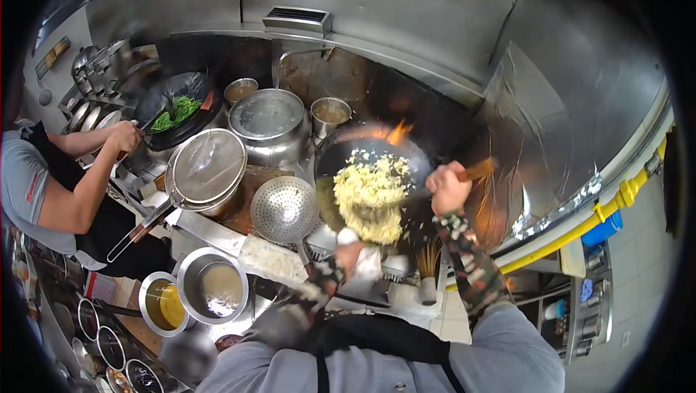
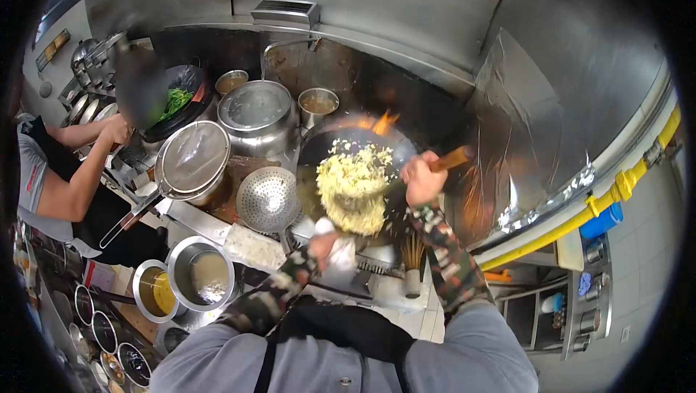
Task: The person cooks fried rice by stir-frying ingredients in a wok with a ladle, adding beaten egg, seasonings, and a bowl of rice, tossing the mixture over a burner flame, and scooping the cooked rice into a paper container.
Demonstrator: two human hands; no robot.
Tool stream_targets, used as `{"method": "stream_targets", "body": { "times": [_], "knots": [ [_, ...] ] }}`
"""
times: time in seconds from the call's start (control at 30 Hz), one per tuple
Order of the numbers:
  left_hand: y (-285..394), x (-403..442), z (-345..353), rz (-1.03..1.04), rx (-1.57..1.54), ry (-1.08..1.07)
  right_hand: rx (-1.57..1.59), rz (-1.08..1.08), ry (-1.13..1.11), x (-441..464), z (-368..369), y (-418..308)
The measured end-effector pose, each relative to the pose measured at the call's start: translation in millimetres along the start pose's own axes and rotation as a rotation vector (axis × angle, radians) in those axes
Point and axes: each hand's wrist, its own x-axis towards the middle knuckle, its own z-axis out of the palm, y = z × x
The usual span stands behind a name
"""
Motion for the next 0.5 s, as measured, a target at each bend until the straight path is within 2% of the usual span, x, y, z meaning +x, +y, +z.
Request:
{"method": "stream_targets", "body": {
  "times": [0.07,0.1,0.13,0.2,0.23,0.27,0.33,0.4,0.43,0.5],
  "knots": [
    [-31.6,40.0,2.6,0.114,0.198,0.038,0.016,-0.05,0.1,19.2,5.5,9.4],
    [-52.4,35.9,0.3,0.181,0.206,0.021,-0.003,-0.085,-0.007,30.9,3.9,-4.3],
    [-68.2,20.2,-3.9,0.255,0.118,-0.011,-0.028,-0.01,0.044,38.7,9.4,-24.7],
    [-63.6,-7.1,-7.8,0.359,-0.21,-0.138,0.002,0.059,-0.052,32.0,14.5,-68.7],
    [-51.1,-6.0,-6.8,0.33,-0.21,-0.163,0.005,0.016,-0.063,16.7,21.1,-73.0],
    [-31.3,10.8,-5.4,0.278,-0.089,-0.15,-0.103,-0.118,0.004,-1.2,29.4,-49.2],
    [-10.9,57.4,-3.7,0.214,0.338,-0.071,-0.119,-0.095,-0.03,-4.0,8.8,12.6],
    [-22.1,50.9,-8.0,0.412,0.748,-0.023,-0.057,-0.108,0.031,23.1,12.2,11.9],
    [-31.0,34.4,-11.1,0.466,0.796,-0.028,-0.016,-0.052,0.022,32.8,8.9,-1.9],
    [-43.0,-1.3,-5.3,0.297,0.069,-0.076,0.038,-0.003,-0.048,38.0,15.7,-52.4]
  ]
}}
